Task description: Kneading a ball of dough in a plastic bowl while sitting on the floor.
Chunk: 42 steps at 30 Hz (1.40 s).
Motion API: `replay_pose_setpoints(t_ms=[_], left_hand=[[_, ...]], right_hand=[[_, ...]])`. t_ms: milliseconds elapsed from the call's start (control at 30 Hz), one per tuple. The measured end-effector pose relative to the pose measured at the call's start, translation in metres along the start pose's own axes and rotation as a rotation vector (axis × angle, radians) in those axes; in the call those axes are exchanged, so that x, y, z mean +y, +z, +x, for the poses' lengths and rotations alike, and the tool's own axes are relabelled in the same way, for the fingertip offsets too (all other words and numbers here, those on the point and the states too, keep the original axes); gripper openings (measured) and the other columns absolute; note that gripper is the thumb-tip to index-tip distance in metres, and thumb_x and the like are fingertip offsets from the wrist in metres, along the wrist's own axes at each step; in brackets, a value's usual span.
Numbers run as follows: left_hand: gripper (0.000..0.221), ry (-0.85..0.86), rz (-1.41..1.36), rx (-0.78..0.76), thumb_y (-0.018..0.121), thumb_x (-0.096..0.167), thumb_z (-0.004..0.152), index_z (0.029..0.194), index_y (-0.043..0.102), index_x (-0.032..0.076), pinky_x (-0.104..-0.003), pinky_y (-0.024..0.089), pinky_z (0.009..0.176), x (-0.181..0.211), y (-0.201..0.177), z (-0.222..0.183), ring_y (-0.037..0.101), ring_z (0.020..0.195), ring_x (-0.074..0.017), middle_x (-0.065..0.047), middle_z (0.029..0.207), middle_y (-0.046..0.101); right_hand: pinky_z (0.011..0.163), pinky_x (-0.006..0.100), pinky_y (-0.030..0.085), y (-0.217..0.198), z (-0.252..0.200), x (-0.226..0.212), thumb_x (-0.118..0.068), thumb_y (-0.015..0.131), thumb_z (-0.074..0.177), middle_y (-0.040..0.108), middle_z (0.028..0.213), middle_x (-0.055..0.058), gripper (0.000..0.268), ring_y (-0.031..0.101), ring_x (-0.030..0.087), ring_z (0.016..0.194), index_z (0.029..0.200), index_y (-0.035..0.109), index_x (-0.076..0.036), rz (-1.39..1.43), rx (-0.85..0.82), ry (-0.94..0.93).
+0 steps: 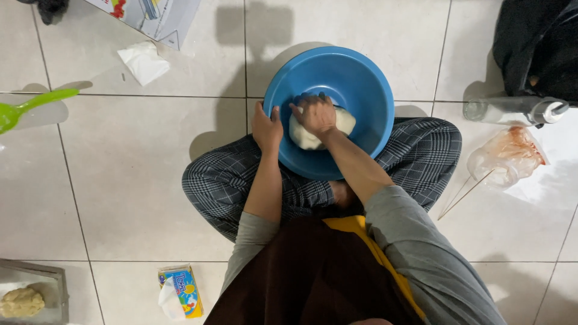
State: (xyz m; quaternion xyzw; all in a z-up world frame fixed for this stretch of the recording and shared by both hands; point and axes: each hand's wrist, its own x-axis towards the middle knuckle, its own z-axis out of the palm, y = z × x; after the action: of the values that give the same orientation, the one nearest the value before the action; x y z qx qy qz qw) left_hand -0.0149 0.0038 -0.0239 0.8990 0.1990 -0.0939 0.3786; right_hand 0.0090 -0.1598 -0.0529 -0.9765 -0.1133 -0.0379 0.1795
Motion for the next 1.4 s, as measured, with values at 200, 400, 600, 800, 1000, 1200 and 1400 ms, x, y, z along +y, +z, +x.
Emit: replay_pose_setpoints(t_ms=[200, 400, 600, 800, 1000, 1200, 1400], left_hand=[[0.028, 0.011, 0.021, 0.024, 0.060, 0.036, 0.109, 0.120, 0.055, 0.011, -0.048, 0.060, 0.070, -0.005, 0.005, 0.001, 0.071, 0.074, -0.0330, -0.009, 0.081, 0.062], [0.026, 0.025, 0.003, 0.022, 0.060, 0.034, 0.109, 0.117, 0.054, 0.010, -0.048, 0.058, 0.067, 0.005, 0.001, 0.004, 0.069, 0.071, -0.0335, -0.010, 0.078, 0.061], [0.026, 0.063, -0.036, 0.032, 0.058, 0.031, 0.110, 0.120, 0.054, 0.008, -0.048, 0.056, 0.065, 0.005, 0.000, 0.003, 0.067, 0.068, -0.0312, -0.009, 0.079, 0.059], [0.059, -0.067, -0.051, -0.049, 0.056, 0.034, 0.113, 0.153, 0.041, -0.007, -0.059, 0.061, 0.095, 0.010, -0.003, -0.009, 0.068, 0.120, -0.0455, -0.032, 0.133, 0.063], [0.057, -0.062, -0.014, -0.048, 0.058, 0.031, 0.112, 0.155, 0.040, -0.004, -0.061, 0.059, 0.102, 0.015, -0.010, -0.014, 0.065, 0.128, -0.0458, -0.032, 0.137, 0.061], [0.057, -0.055, -0.005, -0.037, 0.058, 0.029, 0.113, 0.155, 0.040, -0.005, -0.062, 0.059, 0.100, 0.005, -0.001, -0.010, 0.066, 0.128, -0.0443, -0.030, 0.137, 0.063], [0.045, -0.039, 0.011, 0.027, 0.060, 0.032, 0.110, 0.146, 0.050, 0.008, -0.059, 0.063, 0.094, -0.013, 0.014, 0.000, 0.072, 0.117, -0.0401, -0.021, 0.124, 0.070]], right_hand=[[0.071, 0.039, 0.052, 0.040, 0.020, 0.027, -0.047, 0.058, 0.100, 0.075, 0.074, -0.001, 0.035, 0.077, 0.022, 0.075, 0.076, 0.076, -0.028, 0.050, 0.092, 0.040], [0.069, 0.039, 0.053, 0.044, 0.038, 0.036, -0.046, 0.059, 0.098, 0.074, 0.066, 0.000, 0.034, 0.075, 0.025, 0.067, 0.073, 0.076, -0.031, 0.088, 0.107, 0.118], [0.075, 0.043, 0.054, 0.050, 0.041, 0.042, -0.050, 0.048, 0.101, 0.075, 0.071, 0.000, 0.041, 0.076, 0.028, 0.072, 0.078, 0.078, -0.034, 0.080, -0.030, 0.225], [0.088, 0.055, 0.052, 0.036, 0.030, 0.035, -0.058, 0.045, 0.103, 0.078, 0.083, 0.010, 0.047, 0.077, 0.039, 0.082, 0.094, 0.080, -0.028, 0.129, -0.252, 0.244], [0.094, 0.059, 0.051, -0.028, 0.003, 0.000, -0.071, 0.039, 0.101, 0.079, 0.093, 0.017, 0.058, 0.076, 0.044, 0.093, 0.104, 0.079, -0.029, 0.096, -0.448, 0.160], [0.099, 0.062, 0.046, -0.083, -0.056, -0.012, -0.092, 0.056, 0.077, 0.079, 0.095, 0.017, 0.086, 0.076, 0.041, 0.093, 0.115, 0.078, -0.019, 0.096, -0.497, 0.008], [0.097, 0.061, 0.045, -0.115, -0.113, -0.004, -0.066, 0.082, 0.070, 0.078, 0.107, 0.011, 0.071, 0.074, 0.041, 0.100, 0.121, 0.072, -0.019, 0.212, -0.446, 0.116]])
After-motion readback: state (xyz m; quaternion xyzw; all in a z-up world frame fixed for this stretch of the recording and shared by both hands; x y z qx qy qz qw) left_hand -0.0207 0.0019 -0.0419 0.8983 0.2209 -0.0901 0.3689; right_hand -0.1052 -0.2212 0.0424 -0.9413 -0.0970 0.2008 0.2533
